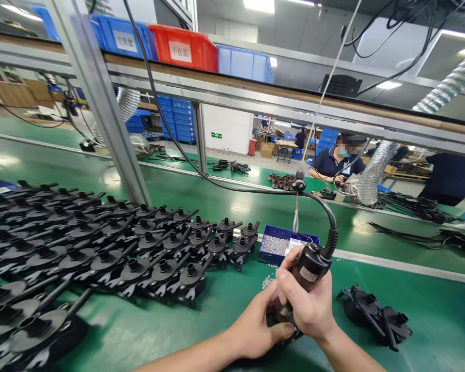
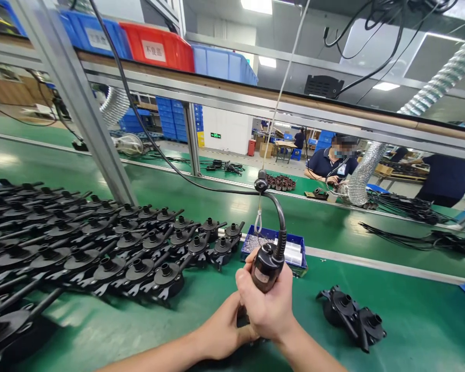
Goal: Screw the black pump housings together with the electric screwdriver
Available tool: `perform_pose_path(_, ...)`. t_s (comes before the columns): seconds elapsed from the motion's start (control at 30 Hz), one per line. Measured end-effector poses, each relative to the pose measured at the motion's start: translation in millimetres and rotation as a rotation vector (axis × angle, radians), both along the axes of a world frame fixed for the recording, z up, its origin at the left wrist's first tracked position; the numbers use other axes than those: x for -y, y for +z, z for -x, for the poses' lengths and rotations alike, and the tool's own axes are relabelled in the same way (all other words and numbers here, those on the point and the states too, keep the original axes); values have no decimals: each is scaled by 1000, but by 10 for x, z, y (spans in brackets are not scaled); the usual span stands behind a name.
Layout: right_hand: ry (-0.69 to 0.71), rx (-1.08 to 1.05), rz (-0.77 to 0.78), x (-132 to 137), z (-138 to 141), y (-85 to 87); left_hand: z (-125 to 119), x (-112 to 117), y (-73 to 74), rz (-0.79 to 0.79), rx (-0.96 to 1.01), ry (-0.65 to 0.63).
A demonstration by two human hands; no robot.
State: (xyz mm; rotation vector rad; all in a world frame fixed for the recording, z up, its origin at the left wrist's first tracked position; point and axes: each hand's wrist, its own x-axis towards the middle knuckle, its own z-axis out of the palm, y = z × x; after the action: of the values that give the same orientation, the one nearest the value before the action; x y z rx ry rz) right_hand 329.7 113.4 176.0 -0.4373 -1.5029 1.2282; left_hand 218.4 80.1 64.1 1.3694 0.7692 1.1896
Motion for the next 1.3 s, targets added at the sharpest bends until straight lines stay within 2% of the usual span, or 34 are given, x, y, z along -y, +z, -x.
perform_pose_path(0.13,71,-97,69,-14,-172,201,113,4,-44,21,-23,-7)
perform_pose_path(0.27,61,-144,5,-168,-396,304,237,14,-67,84,-72,29)
perform_pose_path(0.4,-31,-115,-62,-325,-434,209,271,15,-89,122,-70,5)
perform_pose_path(0.53,-27,-106,-40,-400,-374,147,262,25,-116,138,-54,12)
perform_pose_path(0.73,40,56,2,-386,-310,127,259,32,-159,150,-10,-25)
perform_pose_path(0.9,17,-8,-32,-374,-244,10,249,37,-143,153,36,-9)
perform_pose_path(1.3,-25,11,-47,-349,-263,-10,249,43,-126,155,20,-19)
